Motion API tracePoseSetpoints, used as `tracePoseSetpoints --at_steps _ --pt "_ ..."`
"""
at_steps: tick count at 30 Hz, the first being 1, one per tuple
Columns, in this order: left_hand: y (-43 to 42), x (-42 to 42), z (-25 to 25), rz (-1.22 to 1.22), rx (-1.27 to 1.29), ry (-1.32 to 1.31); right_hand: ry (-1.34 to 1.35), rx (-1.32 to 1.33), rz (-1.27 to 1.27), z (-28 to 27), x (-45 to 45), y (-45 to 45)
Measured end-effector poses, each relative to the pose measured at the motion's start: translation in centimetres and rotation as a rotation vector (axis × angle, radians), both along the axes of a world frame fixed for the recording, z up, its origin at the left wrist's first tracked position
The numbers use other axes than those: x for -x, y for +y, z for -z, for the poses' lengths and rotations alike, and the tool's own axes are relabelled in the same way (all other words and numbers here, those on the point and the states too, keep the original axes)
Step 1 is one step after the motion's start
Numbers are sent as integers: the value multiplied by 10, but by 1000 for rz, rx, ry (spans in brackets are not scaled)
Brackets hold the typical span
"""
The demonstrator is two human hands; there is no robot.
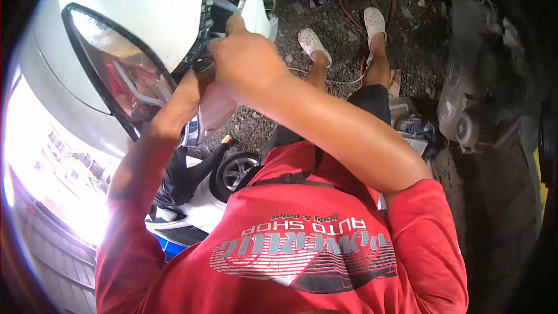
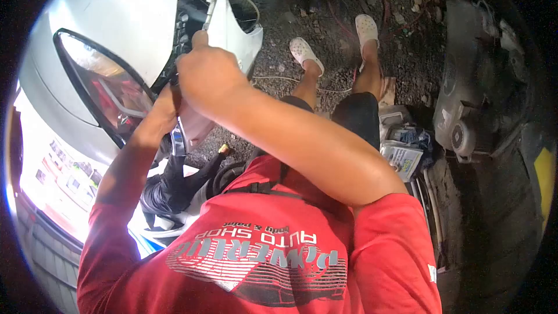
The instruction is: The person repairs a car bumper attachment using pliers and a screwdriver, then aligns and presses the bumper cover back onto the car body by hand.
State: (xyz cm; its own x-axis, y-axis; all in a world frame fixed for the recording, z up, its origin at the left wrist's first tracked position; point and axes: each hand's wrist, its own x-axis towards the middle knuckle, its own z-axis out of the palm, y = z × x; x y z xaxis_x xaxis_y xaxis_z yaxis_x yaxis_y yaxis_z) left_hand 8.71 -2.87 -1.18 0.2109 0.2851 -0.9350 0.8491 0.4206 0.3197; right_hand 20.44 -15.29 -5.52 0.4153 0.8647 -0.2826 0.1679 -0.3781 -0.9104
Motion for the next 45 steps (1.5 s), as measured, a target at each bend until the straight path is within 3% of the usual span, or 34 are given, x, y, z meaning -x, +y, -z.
tracePoseSetpoints --at_steps 2,4,8,14,16,21,22,25,27,34,36,40,43,45 --pt "-4 -5 1 -22 76 -10 40 -11 85 -2 4 -5" --pt "0 0 3 -211 98 48 77 -53 224 1 8 -9" --pt "17 25 29 2 -19 47 101 -125 210 8 0 -28" --pt "22 33 33 -149 43 42 60 -142 156 18 0 -24" --pt "18 29 29 137 -71 -103 71 -119 234 18 2 -19" --pt "12 20 19 176 -81 36 237 36 132 6 -8 -19" --pt "15 29 25 132 -51 -79 222 -58 151 7 -2 -26" --pt "22 29 27 212 -119 82 240 -215 141 19 -2 -44" --pt "22 27 27 43 -62 148 203 -374 121 24 -3 -50" --pt "48 59 43 18 -96 72 104 -331 216 25 -14 -34" --pt "45 57 41 -5 -106 97 403 -112 244 18 -19 -28" --pt "43 48 37 82 -132 168 612 -203 289 30 -22 -24" --pt "36 46 35 39 -166 119 626 -129 239 25 -19 -27" --pt "45 56 41 69 -101 32 460 -216 54 25 -12 -32"
